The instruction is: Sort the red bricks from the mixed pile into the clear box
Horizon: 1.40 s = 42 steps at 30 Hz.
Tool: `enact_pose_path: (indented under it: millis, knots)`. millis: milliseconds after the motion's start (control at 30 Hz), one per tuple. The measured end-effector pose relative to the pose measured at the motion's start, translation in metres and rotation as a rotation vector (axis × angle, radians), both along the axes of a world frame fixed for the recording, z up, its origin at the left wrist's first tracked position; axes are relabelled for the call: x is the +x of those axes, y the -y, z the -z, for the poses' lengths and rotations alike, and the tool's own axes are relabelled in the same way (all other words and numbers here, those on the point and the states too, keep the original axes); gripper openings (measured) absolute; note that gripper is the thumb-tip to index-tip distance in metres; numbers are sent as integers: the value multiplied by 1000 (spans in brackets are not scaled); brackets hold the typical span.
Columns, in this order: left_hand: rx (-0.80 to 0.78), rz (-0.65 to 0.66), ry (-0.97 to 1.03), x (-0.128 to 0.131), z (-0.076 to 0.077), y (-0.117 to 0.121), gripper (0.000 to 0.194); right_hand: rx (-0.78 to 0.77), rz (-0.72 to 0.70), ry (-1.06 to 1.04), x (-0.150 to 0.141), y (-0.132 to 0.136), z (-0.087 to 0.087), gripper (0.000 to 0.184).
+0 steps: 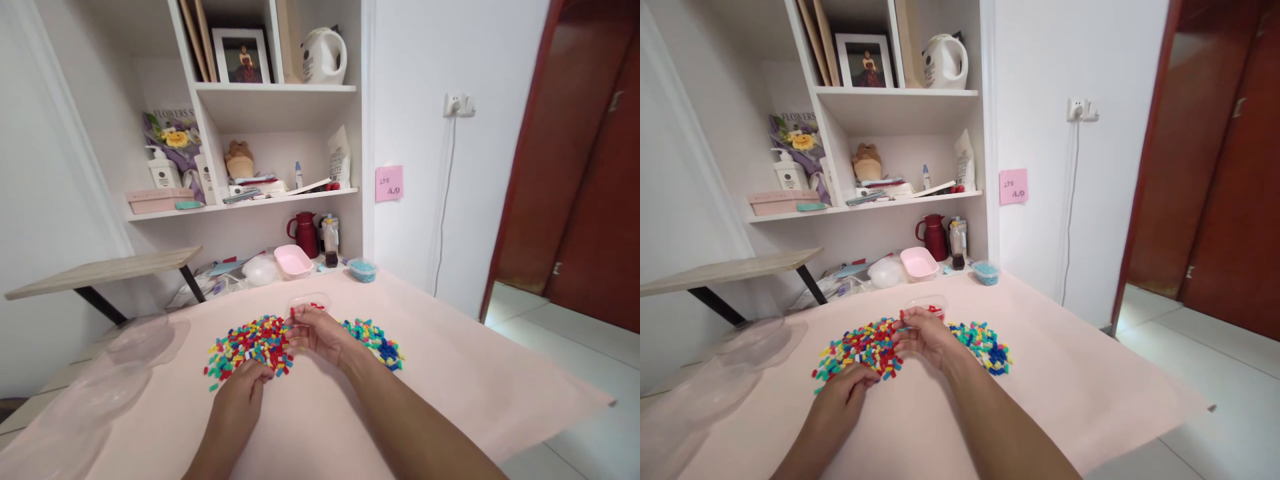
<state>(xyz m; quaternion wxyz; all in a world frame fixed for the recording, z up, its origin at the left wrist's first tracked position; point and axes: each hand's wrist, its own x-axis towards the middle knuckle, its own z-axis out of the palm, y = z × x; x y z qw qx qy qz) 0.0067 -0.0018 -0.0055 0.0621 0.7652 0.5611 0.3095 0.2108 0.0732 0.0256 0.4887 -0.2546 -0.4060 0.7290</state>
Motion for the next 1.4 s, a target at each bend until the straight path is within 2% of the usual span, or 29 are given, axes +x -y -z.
enact_pose_path:
  millis: [133, 267, 333, 400, 533, 667, 767, 1000, 1267, 1400]
  knots:
    - [-3, 2, -10, 0, 0, -2, 36, -69, -18, -119, -2, 3, -4, 17]
    - [4, -1, 1, 1, -1, -1, 35, -132, 10, -58, 2, 3, -8, 10]
    - [7, -5, 14, 1, -1, 0, 35, -107, 14, 102, 4, 3, -8, 17]
    - [5, -11, 23, 2, -1, 1, 35, 16, 46, 362, 6, 3, -4, 18]
    - [2, -19, 25, 2, -1, 2, 35, 331, 128, 858, 4, 4, 6, 2]
    - [8, -15, 24, 3, -3, 3, 35, 441, 103, 1137, 2, 6, 11, 26]
    - [11, -15, 26, 3, -3, 4, 35, 478, 125, 1263, 1, 9, 8, 33]
    - [14, -23, 30, 5, -3, 5, 35, 552, 141, 1383, 0, 11, 8, 27]
    - [7, -12, 34, 5, -3, 7, 36, 612, 176, 1403, -8, 12, 14, 20]
    - [-1, -7, 27, 4, -2, 6, 37, 577, 225, 1353, -9, 8, 17, 12]
